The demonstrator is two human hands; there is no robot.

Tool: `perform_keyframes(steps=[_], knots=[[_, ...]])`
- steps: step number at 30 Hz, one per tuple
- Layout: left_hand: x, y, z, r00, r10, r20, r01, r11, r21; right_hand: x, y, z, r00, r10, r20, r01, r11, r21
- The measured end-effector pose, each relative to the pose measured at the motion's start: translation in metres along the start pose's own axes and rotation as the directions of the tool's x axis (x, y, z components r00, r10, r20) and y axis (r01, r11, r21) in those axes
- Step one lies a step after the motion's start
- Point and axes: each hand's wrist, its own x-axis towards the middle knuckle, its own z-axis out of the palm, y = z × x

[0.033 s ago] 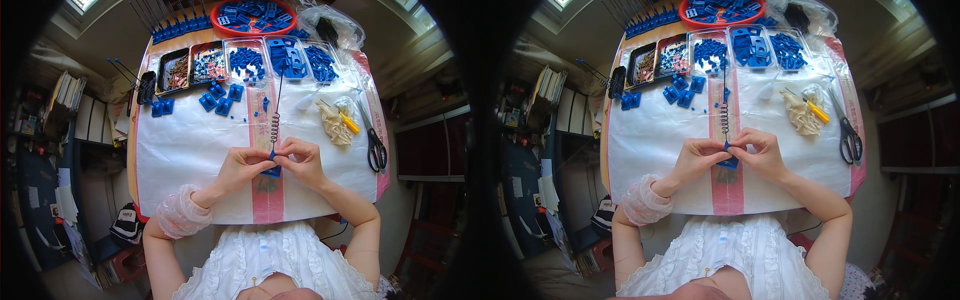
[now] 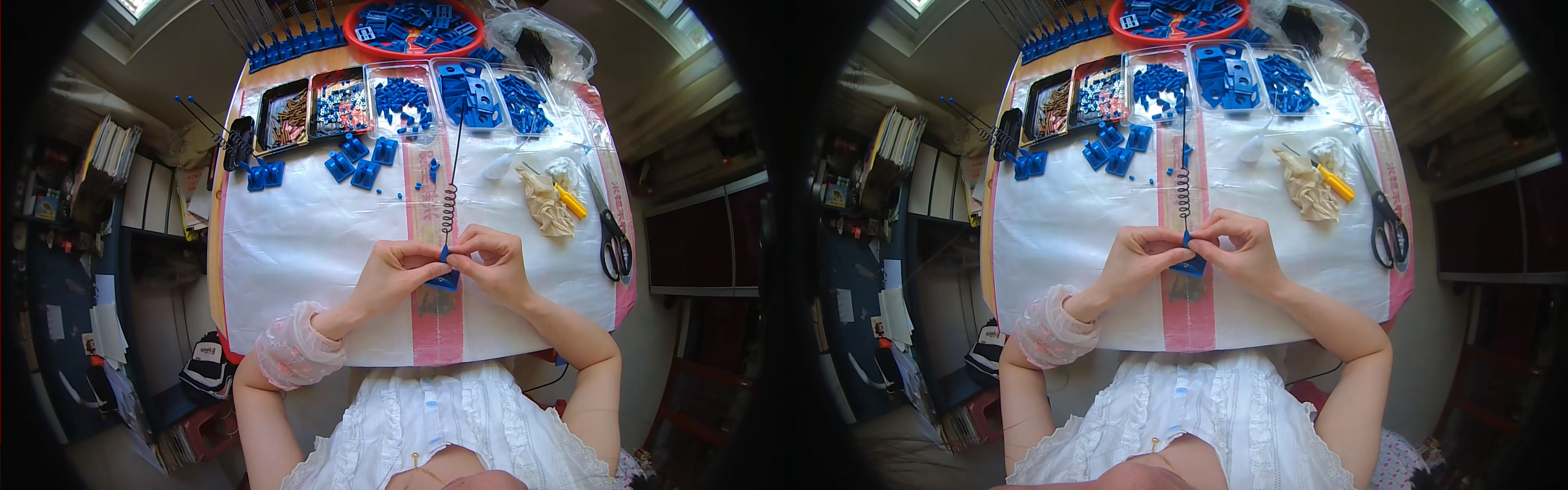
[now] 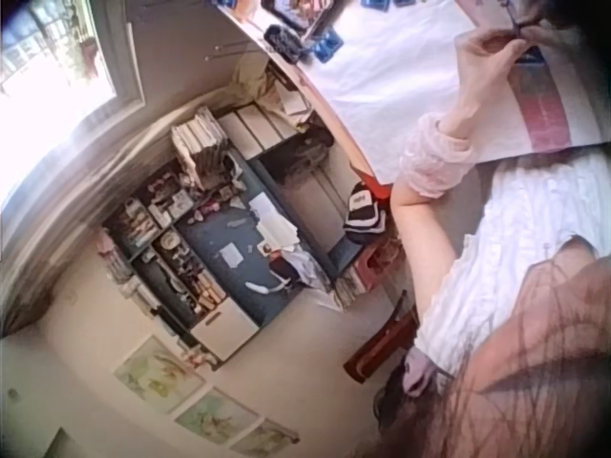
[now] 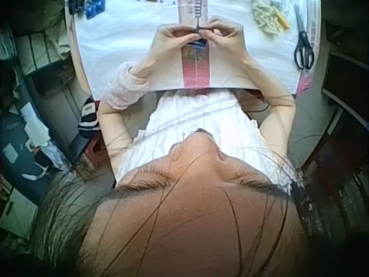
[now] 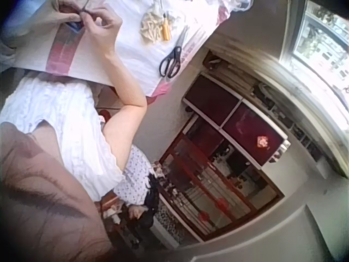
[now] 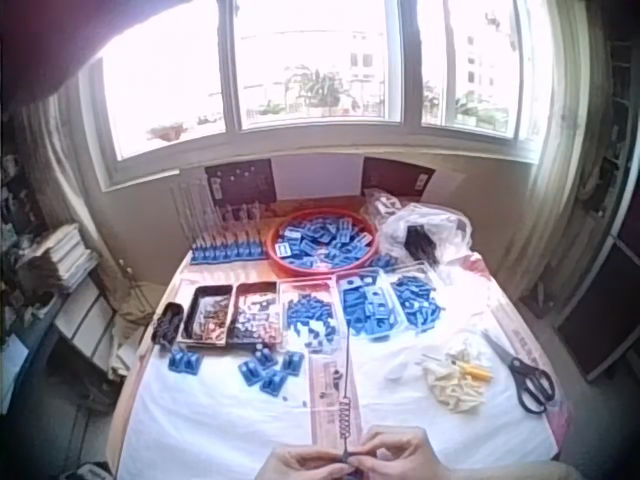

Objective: Manually assemble plastic components with a soldering iron or heat tool.

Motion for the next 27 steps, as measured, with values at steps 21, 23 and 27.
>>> perform_keyframes(steps=[21, 23, 27], knots=[[-0.0002, -0.0076, -0.0021, 0.999, 0.048, 0.003, -0.048, 0.997, 0.054, -0.0006, -0.003, 0.0003, 0.999, 0.032, 0.02, -0.032, 0.999, 0.017], [-0.0003, -0.0058, -0.0021, 0.999, 0.039, 0.006, -0.04, 0.998, 0.055, -0.0003, -0.0022, -0.0001, 0.999, 0.03, 0.019, -0.031, 0.999, 0.026], [-0.0004, -0.002, -0.0015, 1.0, 0.025, 0.01, -0.025, 0.999, 0.048, -0.0004, 0.0002, -0.0012, 0.999, 0.038, 0.014, -0.039, 0.998, 0.046]])
